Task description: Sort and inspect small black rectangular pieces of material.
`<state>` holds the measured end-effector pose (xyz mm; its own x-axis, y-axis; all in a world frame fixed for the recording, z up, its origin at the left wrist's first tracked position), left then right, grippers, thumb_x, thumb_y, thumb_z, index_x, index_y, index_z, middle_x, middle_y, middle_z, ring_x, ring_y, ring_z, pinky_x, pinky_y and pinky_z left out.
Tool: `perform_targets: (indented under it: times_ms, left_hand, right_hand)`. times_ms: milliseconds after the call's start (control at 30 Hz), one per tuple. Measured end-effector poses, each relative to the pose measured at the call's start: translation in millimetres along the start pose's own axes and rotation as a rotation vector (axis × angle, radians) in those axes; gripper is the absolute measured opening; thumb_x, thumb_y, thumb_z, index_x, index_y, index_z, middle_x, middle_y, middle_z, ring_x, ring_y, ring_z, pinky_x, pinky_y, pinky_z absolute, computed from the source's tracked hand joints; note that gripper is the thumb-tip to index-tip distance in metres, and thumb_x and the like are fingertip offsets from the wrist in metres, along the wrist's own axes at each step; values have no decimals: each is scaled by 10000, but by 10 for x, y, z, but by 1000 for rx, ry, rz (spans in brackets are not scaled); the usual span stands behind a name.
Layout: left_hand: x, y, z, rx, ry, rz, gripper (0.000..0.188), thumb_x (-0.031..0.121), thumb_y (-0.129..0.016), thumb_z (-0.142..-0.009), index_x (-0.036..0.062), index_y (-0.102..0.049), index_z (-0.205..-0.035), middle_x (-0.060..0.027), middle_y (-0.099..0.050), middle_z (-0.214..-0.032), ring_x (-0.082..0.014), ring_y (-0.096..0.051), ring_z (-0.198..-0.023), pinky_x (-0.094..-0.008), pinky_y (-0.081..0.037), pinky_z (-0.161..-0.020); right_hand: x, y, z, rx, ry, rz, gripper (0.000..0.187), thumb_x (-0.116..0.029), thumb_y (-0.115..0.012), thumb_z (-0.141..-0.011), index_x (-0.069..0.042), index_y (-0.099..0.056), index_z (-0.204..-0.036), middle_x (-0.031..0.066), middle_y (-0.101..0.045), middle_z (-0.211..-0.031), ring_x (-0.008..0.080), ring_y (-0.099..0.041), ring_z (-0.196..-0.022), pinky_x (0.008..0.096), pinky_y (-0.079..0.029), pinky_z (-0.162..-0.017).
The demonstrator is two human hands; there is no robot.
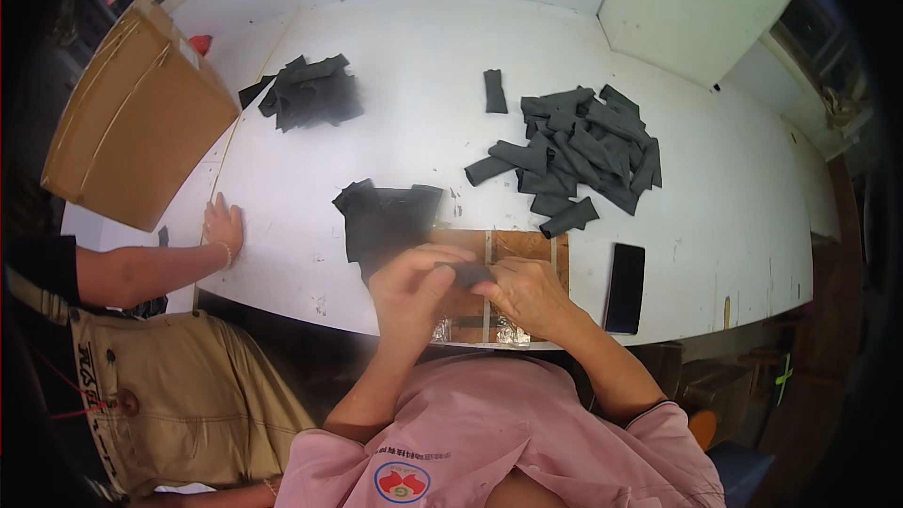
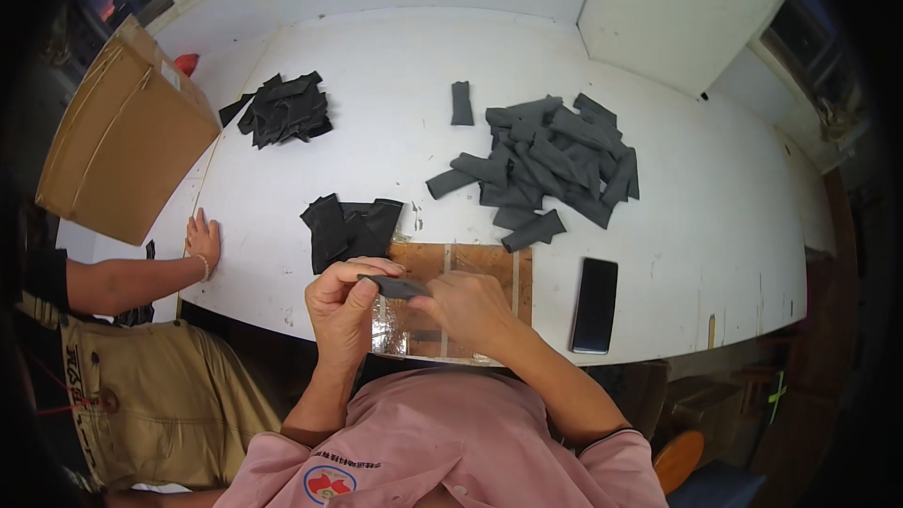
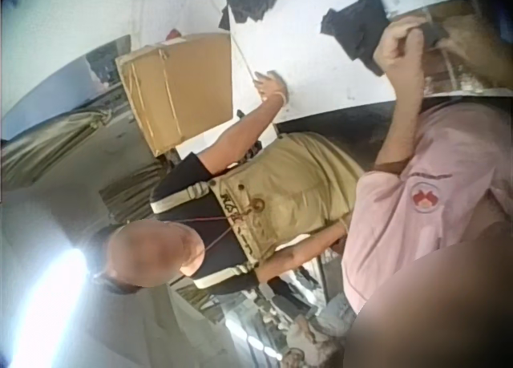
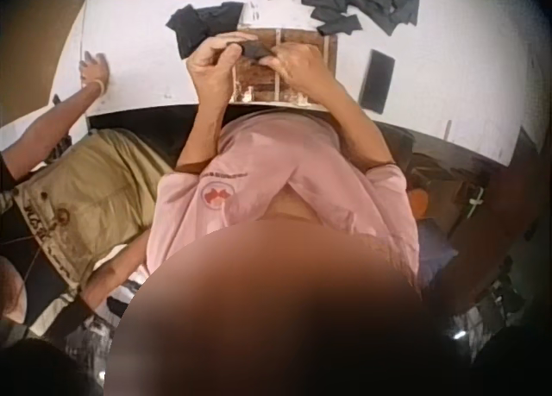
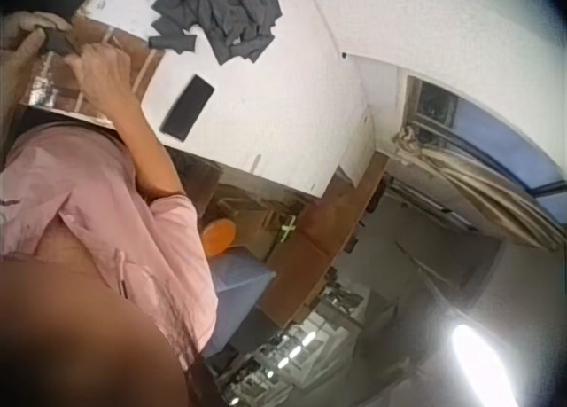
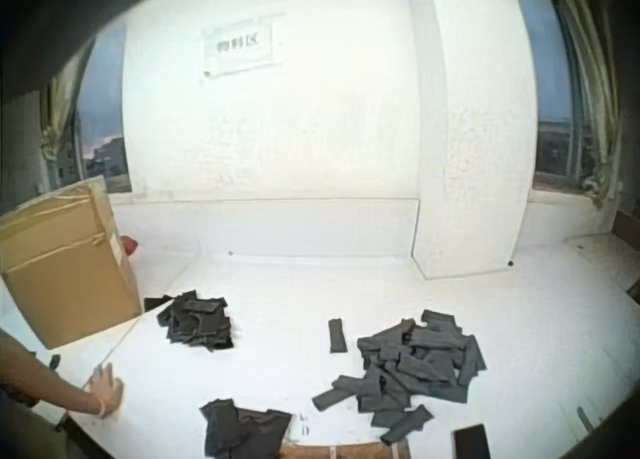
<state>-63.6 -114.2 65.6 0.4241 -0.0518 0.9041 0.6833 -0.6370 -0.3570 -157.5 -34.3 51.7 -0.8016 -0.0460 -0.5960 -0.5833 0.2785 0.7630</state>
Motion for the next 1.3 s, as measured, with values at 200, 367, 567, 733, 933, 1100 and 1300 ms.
perform_targets:
  times_ms: [200, 367, 567, 733, 933, 1100, 1300]
  left_hand:
    - [-137, 404, -53, 228, -53, -302, 93, 29, -508, -801, -26, -546, -866, -109, -589, -885, -131, -550, -791, -256, -434, -713]
    - [-621, 1460, -383, 563, 94, -934, 270, 175, -588, -744, 2, -531, -944, -131, -565, -886, -249, -555, -803, -325, -435, -725]
    - [-816, 1656, -592, 552, 210, -1503, 333, 253, -642, -685, -5, -537, -865, -189, -573, -779, -354, -561, -729, -402, -450, -650]
    - [-886, 1755, -700, 459, 213, -1505, 180, 174, -626, -685, 5, -582, -730, -156, -595, -695, -328, -578, -681, -394, -454, -605]
    - [-547, 1633, -564, 536, 62, -1350, 163, 146, -623, -690, -12, -595, -662, -152, -581, -594, -282, -566, -546, -354, -437, -542]
    - [-409, 1666, -492, 547, 49, -1230, 180, 129, -627, -694, -30, -578, -624, -113, -565, -530, -175, -514, -458, -312, -413, -487]
    - [-648, 1820, -440, 465, 129, -998, 212, 131, -624, -703, -14, -540, -573, -47, -525, -491, -96, -440, -410, -265, -357, -402]
  right_hand:
    - [-69, 687, -107, 143, -120, -530, 253, -215, -494, -823, -11, -554, -686, 63, -487, -558, 195, -493, -514, 301, -400, -481]
    - [793, 928, -119, 570, -363, -1105, 460, -393, -333, -894, -1, -557, -806, 24, -485, -549, 79, -435, -473, 216, -325, -437]
    - [852, 89, 503, 364, -720, -1045, 443, -380, -342, -897, -9, -557, -787, 20, -501, -560, 78, -446, -463, 189, -324, -440]
    - [675, -295, 719, 119, -790, -996, 423, -354, -371, -892, 1, -552, -750, 26, -502, -581, 87, -463, -511, 206, -373, -475]
    - [508, -455, 729, -39, -726, -891, 336, -280, -399, -894, -6, -566, -794, 3, -497, -605, 58, -442, -539, 183, -362, -498]
    - [224, -541, 592, -178, -539, -649, 343, -267, -419, -873, 33, -549, -773, 92, -540, -607, 165, -528, -565, 279, -405, -528]
    - [106, -591, 532, -234, -441, -556, 366, -269, -418, -866, 43, -509, -698, 163, -526, -601, 286, -530, -555, 352, -404, -538]
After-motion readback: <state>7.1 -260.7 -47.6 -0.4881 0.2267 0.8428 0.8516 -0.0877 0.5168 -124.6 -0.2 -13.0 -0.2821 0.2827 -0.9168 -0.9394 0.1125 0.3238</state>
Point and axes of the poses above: each hand's wrist, its own z-axis away from the middle knuckle, its own y-axis out of the back of the hand, x = y × z, the point moved 8 cm from there along -z, towards the middle knuckle
